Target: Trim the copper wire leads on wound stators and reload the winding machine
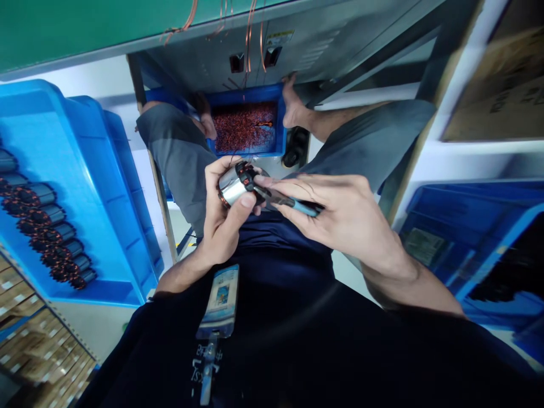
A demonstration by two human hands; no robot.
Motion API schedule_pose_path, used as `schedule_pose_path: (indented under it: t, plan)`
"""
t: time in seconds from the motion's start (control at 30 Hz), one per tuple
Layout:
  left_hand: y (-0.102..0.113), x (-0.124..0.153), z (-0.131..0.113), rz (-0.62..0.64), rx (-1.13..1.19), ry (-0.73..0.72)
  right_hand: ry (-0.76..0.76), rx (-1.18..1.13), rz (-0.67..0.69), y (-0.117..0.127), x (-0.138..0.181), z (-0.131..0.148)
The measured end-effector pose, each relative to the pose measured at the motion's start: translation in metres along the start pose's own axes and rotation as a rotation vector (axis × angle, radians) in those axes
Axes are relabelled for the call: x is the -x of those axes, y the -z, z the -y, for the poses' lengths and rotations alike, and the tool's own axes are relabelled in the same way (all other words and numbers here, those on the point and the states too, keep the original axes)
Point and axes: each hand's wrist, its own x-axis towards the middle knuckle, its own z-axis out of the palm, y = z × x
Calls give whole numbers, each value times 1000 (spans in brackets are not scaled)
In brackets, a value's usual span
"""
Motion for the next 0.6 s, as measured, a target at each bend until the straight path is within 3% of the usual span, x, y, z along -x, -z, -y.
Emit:
schedule_pose_path:
  t: [0.1,0.37,0.6]
  plan:
    - [1,-2,4,-65,-16,37,-46,-44,-15,-4,-10,-10]
    - [-9,-10,-12,-213,47,60,-56,116,18,-7,-3,-9]
    - [-10,-7,-11,-181,-93,57,-38,163,-21,-9,-1,-4]
